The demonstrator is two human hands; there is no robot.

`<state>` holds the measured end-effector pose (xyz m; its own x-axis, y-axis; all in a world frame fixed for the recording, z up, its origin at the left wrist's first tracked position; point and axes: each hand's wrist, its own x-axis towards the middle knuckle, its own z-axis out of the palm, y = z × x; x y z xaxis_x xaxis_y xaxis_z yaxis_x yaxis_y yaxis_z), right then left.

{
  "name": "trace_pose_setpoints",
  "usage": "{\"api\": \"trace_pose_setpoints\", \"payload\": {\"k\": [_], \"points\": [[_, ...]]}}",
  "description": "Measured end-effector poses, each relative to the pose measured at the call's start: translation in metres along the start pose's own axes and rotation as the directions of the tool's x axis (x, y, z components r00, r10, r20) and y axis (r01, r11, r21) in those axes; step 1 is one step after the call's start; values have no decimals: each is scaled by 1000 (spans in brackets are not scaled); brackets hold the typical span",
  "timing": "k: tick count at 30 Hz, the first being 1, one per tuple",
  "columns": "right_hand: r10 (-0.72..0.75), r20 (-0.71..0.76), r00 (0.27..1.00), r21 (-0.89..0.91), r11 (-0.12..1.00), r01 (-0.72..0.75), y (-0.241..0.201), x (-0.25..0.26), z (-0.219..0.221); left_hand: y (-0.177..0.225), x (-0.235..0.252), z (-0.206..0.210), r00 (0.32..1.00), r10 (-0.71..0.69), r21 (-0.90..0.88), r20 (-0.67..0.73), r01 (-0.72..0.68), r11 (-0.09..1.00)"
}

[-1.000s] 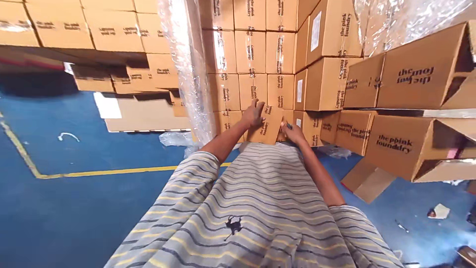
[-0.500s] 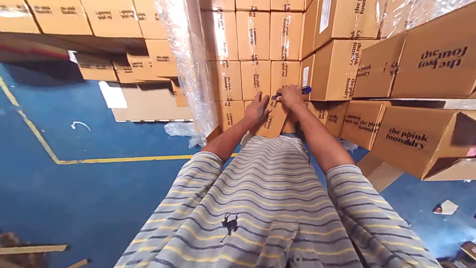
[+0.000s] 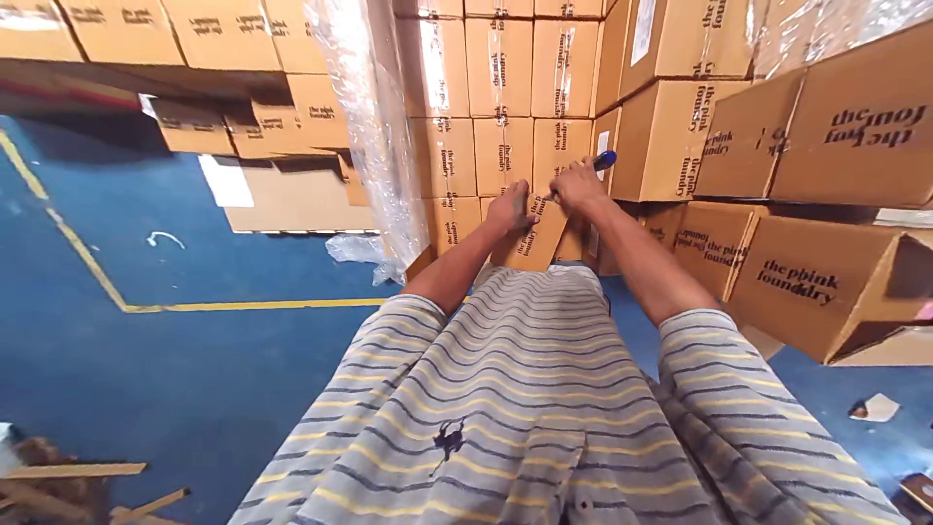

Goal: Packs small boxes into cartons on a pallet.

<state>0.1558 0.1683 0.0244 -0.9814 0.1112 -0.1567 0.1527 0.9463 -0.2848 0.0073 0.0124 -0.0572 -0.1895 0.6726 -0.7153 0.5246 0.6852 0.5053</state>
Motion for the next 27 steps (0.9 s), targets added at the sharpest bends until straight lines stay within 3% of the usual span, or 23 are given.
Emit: {"api": "trace_pose_setpoints", "payload": {"k": [1, 2, 3, 7, 11, 15, 24, 27], "points": [[65, 161, 985, 1, 998, -66, 15, 0, 25, -1, -1, -1, 1000, -8, -8, 6, 8, 1000], [175, 399, 900, -59, 984, -165, 19, 8, 35, -2, -4, -2, 1000, -14, -26, 12, 14, 1000], [272, 503, 820, -125, 962, -242, 15, 16, 39, -4, -4, -4, 1000, -16, -47, 5, 16, 999], [587, 430, 686, -180, 800, -572, -40, 22, 27, -22, -3, -11, 999, -31, -173, -45, 22, 985], [726, 412, 550, -6, 606, -795, -59, 33, 27, -34, -5, -17, 995, -88, -239, -52, 73, 968], [683, 522, 511, 246, 454, -857, -69, 45, 39, -31, -4, -18, 993, -113, -265, -34, 100, 959], [727, 477, 494, 134, 496, -858, -91, 69, 53, -33, -8, -19, 994, -103, -275, -43, 87, 957], [688, 528, 498, 94, 536, -839, -98, 72, 48, -35, -6, -17, 994, -99, -283, -45, 82, 956]]}}
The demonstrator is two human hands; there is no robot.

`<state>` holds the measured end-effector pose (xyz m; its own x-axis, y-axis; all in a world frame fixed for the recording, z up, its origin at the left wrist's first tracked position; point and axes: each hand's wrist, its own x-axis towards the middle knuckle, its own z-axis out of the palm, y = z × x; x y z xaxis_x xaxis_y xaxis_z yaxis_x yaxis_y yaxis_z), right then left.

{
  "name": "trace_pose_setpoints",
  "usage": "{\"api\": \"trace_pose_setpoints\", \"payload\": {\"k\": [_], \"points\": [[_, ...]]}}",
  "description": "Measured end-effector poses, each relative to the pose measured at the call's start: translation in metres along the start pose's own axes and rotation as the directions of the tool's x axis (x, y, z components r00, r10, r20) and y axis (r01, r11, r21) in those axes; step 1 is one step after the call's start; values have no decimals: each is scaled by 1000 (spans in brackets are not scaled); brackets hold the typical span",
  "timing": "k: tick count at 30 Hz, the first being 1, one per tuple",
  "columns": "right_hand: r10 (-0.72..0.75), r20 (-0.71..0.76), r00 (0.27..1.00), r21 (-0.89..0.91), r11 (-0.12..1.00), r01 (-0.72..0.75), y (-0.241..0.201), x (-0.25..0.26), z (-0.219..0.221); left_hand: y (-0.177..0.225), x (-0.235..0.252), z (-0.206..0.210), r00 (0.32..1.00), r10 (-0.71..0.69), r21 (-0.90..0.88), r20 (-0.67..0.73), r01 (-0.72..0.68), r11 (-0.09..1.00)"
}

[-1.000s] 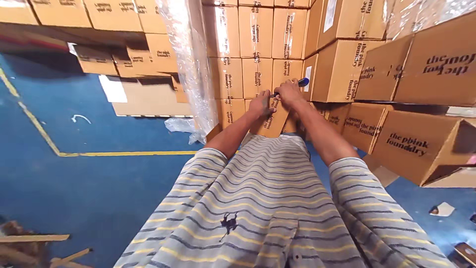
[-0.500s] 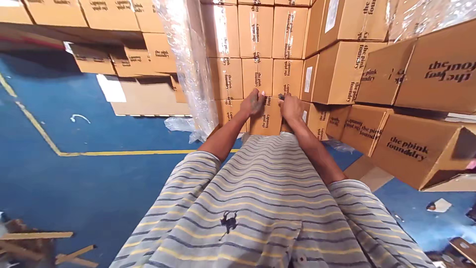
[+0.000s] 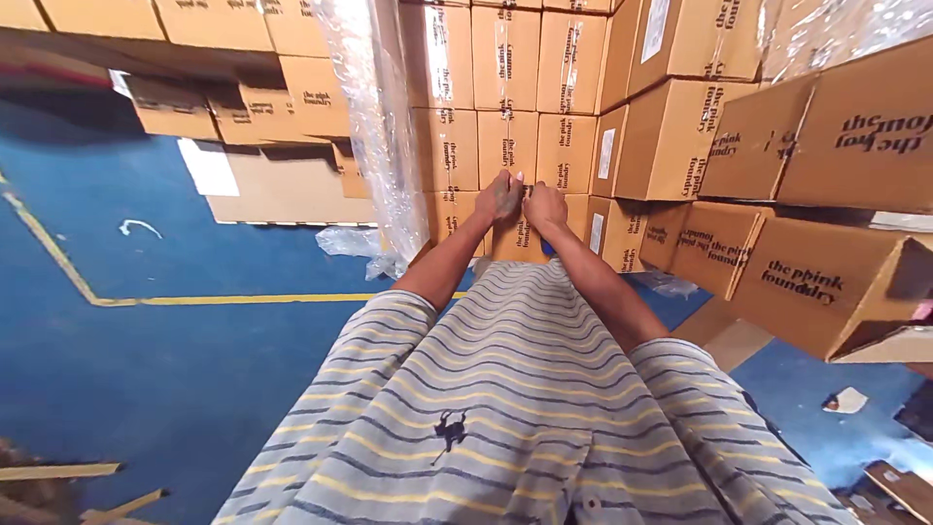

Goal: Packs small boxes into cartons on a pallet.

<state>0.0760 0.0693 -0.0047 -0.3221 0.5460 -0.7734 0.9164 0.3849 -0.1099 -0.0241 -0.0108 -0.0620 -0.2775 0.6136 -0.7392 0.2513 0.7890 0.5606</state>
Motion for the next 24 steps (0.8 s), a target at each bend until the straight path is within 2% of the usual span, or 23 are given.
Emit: {"api": "trace_pose_setpoints", "payload": {"k": [2, 4, 6, 9, 12, 15, 18, 20, 24], "points": [[-34, 156, 987, -29, 999, 39, 4, -15, 3, -1, -3, -1, 1000, -8, -7, 6, 8, 1000], [-61, 333, 941, -47, 996, 81, 18, -30, 6, 0, -4, -1, 999, -37, -22, -12, 37, 999], [-106, 422, 900, 33, 994, 101, 37, -39, 16, 2, -3, -2, 994, -92, -24, -67, 90, 996], [-133, 318, 939, 283, 958, 40, 60, -37, 24, 1, -4, 6, 981, -141, -9, -132, 141, 990], [-158, 236, 959, 423, 905, 45, 73, 2, 42, 2, 0, -2, 987, -128, 10, -97, 130, 992], [-177, 170, 969, 412, 906, 93, 72, 13, 47, -7, 5, -11, 994, -94, -75, -64, 89, 993], [-178, 128, 976, 379, 918, 118, 70, 8, 47, -35, -2, -17, 990, 106, -324, -96, -131, 937], [-185, 96, 978, 374, 917, 136, 70, 8, 49, -46, -20, -27, 977, 155, -425, -147, -204, 882], [-185, 8, 983, 373, 912, 169, 78, -6, 57, -59, -47, -13, 945, 94, -315, -314, -197, 929]]}}
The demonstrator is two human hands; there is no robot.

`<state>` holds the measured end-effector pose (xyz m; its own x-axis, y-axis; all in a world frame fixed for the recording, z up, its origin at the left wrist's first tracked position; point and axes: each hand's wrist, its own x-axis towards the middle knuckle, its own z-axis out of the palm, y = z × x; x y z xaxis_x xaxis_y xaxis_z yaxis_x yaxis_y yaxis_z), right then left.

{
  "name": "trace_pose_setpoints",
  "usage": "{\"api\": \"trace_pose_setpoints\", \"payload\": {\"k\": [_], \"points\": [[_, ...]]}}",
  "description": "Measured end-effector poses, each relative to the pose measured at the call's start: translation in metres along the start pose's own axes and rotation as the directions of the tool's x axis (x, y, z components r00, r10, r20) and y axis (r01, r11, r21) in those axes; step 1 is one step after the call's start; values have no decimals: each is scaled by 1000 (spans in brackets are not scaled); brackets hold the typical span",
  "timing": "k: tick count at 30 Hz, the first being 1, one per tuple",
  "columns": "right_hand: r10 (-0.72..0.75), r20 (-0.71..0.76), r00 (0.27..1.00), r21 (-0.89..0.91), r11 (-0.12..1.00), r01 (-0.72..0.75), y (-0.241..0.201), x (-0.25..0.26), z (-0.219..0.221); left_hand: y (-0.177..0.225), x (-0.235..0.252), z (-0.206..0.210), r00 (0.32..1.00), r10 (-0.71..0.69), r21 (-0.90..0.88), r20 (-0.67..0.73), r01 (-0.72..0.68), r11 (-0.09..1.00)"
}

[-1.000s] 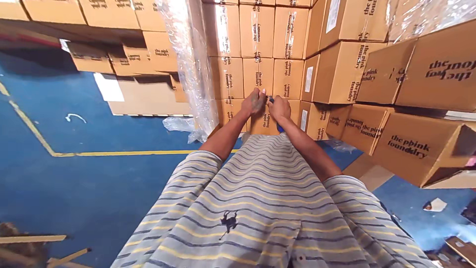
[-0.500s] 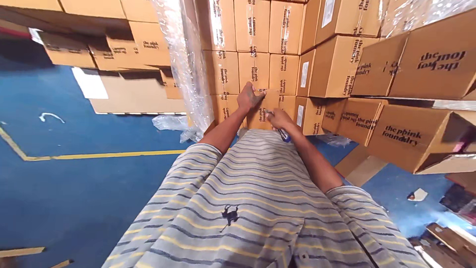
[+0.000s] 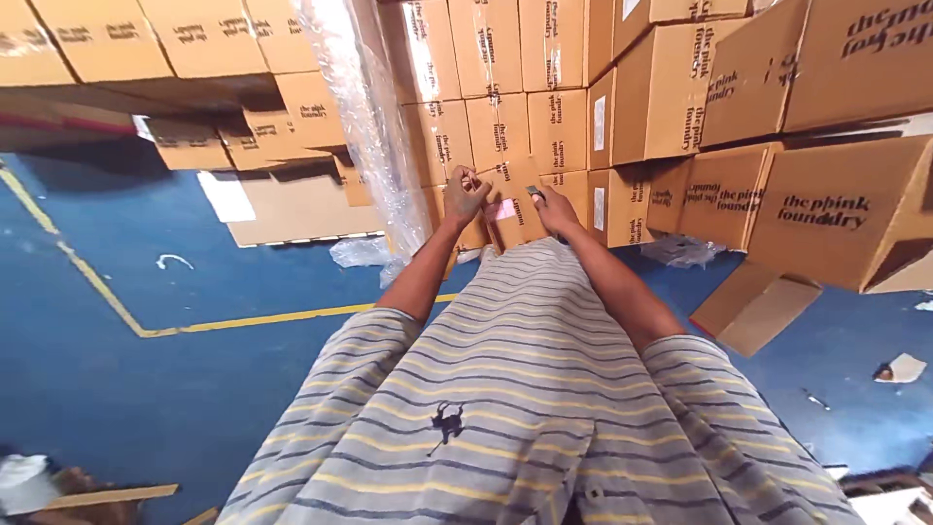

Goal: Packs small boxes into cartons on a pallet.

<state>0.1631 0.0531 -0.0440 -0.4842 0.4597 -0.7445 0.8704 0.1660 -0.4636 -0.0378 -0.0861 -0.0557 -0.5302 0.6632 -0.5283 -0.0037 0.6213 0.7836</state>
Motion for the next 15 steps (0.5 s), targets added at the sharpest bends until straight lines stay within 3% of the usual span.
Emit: {"api": "trace_pose_setpoints", "payload": {"k": [2, 4, 7, 12, 15], "points": [[35, -73, 997, 13, 999, -34, 9, -14, 2, -1, -7, 12, 996, -19, 33, -93, 22, 999], [59, -159, 986, -10, 998, -61, 20, -27, 5, -5, -11, 21, 982, -31, -57, -185, 21, 998], [67, -254, 965, -189, 975, -118, 15, -37, 22, -3, -26, 31, 961, -95, -105, -261, 69, 992], [104, -164, 981, -388, 907, -161, -17, -26, 44, 6, -50, 43, 957, -172, 89, -233, 197, 976], [85, -91, 992, -412, 904, -115, -16, -20, 24, 11, -50, 42, 965, -198, 185, -174, 230, 955]]}}
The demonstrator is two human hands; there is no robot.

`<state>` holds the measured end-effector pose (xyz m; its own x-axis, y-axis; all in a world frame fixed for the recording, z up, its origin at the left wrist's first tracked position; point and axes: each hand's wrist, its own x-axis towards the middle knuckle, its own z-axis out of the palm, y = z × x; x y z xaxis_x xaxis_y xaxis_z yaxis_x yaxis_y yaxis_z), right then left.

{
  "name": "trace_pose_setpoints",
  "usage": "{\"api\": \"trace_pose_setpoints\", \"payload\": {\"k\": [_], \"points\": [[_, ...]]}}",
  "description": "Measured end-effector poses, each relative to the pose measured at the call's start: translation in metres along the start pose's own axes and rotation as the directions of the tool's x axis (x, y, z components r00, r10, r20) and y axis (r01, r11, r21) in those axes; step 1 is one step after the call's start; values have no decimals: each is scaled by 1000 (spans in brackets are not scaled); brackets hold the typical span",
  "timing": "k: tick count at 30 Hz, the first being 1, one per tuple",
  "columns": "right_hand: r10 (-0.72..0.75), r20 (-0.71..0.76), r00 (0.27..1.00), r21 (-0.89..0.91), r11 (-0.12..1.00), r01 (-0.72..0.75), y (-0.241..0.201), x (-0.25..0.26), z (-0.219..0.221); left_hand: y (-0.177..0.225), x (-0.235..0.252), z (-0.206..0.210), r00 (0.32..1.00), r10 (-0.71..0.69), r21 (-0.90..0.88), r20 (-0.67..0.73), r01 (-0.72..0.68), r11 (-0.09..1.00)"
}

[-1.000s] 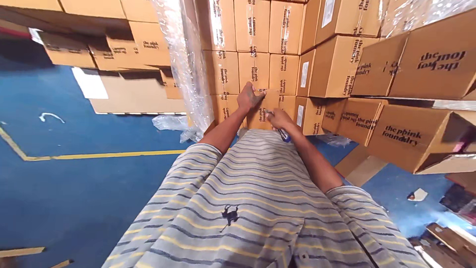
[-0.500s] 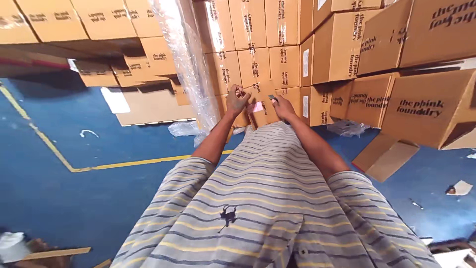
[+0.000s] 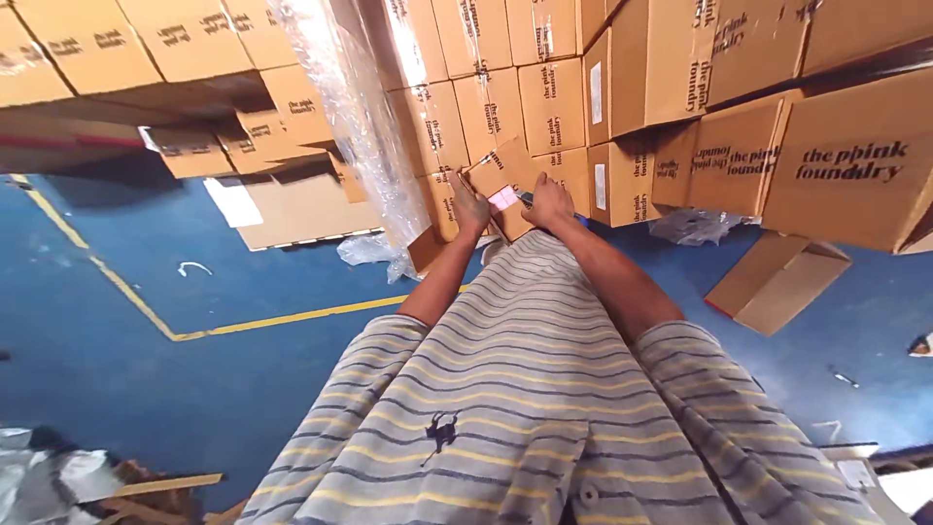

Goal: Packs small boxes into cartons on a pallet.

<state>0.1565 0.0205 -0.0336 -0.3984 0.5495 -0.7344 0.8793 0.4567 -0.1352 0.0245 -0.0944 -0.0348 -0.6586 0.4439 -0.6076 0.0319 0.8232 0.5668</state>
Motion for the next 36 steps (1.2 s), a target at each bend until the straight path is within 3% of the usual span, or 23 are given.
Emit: {"api": "trace_pose_setpoints", "payload": {"k": [3, 7, 10, 13, 16, 19, 23, 25, 27, 31, 36], "points": [[-81, 45, 996, 73, 994, 78, 22, 5, -11, -5, 4, -4, 999, 49, -32, 11, -49, 998], [-175, 97, 980, 175, 972, 157, 43, 14, -23, 3, 4, -1, 1000, -5, -48, -20, 4, 999], [-56, 30, 998, 41, 998, 55, 15, -2, -10, 5, -8, 7, 994, -86, -43, -65, 84, 996], [107, -78, 991, -27, 994, -109, -17, -9, 26, 13, -34, 24, 965, -263, -65, -21, 261, 963], [138, -133, 981, -34, 989, -144, -14, -7, 34, 9, -56, 44, 947, -315, -41, 69, 318, 947], [140, -148, 979, -39, 988, -147, -4, -3, 28, 6, -54, 52, 954, -297, -98, 49, 300, 949], [-21, 38, 999, 63, 998, 19, 21, -3, -11, 2, -55, 51, 959, -281, -95, 30, 282, 955], [-170, 176, 970, 246, 961, 124, 49, 4, -46, -1, -55, 51, 954, -297, -80, 32, 299, 951], [-252, 283, 925, 314, 936, 158, 71, 12, -65, -3, -55, 49, 950, -311, -78, 35, 313, 947], [-144, 55, 988, 216, 968, 129, 74, 24, -52, -19, -50, 51, 988, -132, -203, 85, 147, 968], [-99, -95, 991, 198, 973, 117, 42, -24, -16, -22, -57, 37, 977, -3, -308, 212, 69, 949]]}}
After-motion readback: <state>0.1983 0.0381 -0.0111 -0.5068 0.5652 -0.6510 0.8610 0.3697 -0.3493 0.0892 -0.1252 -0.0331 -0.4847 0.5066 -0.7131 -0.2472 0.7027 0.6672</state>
